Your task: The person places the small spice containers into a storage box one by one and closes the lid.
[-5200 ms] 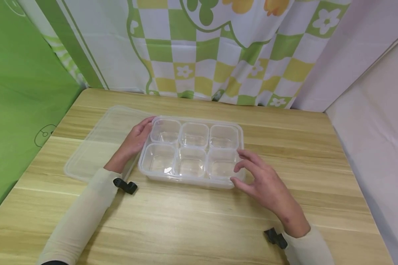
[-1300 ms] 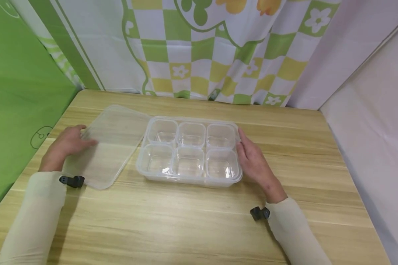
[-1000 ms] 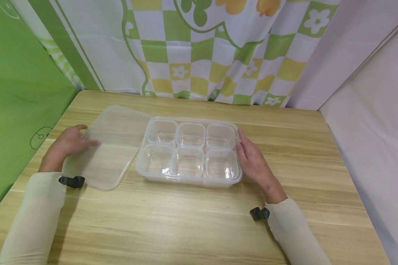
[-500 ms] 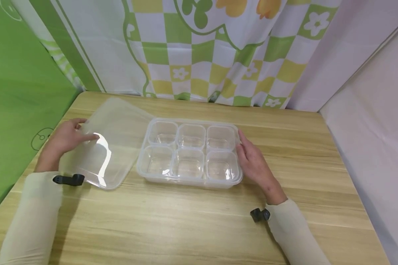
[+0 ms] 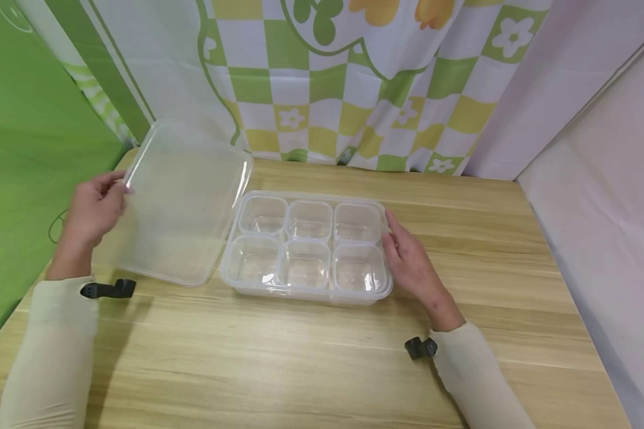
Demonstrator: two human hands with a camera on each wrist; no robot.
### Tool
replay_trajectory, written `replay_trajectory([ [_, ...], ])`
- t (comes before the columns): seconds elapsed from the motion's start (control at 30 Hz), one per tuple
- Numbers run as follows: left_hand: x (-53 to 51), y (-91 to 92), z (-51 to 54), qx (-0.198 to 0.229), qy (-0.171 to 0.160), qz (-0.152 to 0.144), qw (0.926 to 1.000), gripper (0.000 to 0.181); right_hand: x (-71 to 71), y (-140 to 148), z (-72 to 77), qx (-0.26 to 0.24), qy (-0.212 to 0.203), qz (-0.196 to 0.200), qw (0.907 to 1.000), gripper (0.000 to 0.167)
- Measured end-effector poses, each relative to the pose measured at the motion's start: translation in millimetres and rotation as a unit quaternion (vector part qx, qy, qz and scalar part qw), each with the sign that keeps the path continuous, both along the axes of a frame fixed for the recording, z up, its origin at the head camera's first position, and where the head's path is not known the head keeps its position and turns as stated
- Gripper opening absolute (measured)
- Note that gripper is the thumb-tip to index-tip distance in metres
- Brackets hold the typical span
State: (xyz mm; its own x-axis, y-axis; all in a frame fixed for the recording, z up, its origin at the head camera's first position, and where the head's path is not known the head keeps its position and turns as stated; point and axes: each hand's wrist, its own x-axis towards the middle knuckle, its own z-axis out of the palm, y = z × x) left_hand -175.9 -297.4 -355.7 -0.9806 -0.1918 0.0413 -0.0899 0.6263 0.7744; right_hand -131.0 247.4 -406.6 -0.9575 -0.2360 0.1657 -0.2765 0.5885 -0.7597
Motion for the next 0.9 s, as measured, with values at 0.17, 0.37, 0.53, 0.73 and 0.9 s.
replay_trajectory([
  [0.17,2.2,7.5,6.6,0.120,0.049,0.035,0.9910,0.042,-0.3,0,-0.6,0.004,-0.008,-0.001,1.0000,0.055],
  [0.37,2.7,17.6,12.7,0.358,0.112,0.052,0.9253,0.028,-0.8,1,-0.4,0.009,-0.012,-0.002,0.9999,0.056],
  [0.53,2.6,27.7,15.1,0.433,0.140,0.051,0.8892,0.021,-0.1,0,0.5,0.005,-0.014,-0.001,0.9999,0.056],
  [0.73,6.0,42.9,14.8,0.495,0.197,0.010,0.8460,0.016,-0.9,0,1.5,0.003,-0.016,-0.002,0.9999,0.056],
  [0.9,10.5,54.3,16.7,0.486,0.224,-0.047,0.8436,0.013,-1.9,0,2.4,0.003,-0.015,0.002,0.9999,0.056],
])
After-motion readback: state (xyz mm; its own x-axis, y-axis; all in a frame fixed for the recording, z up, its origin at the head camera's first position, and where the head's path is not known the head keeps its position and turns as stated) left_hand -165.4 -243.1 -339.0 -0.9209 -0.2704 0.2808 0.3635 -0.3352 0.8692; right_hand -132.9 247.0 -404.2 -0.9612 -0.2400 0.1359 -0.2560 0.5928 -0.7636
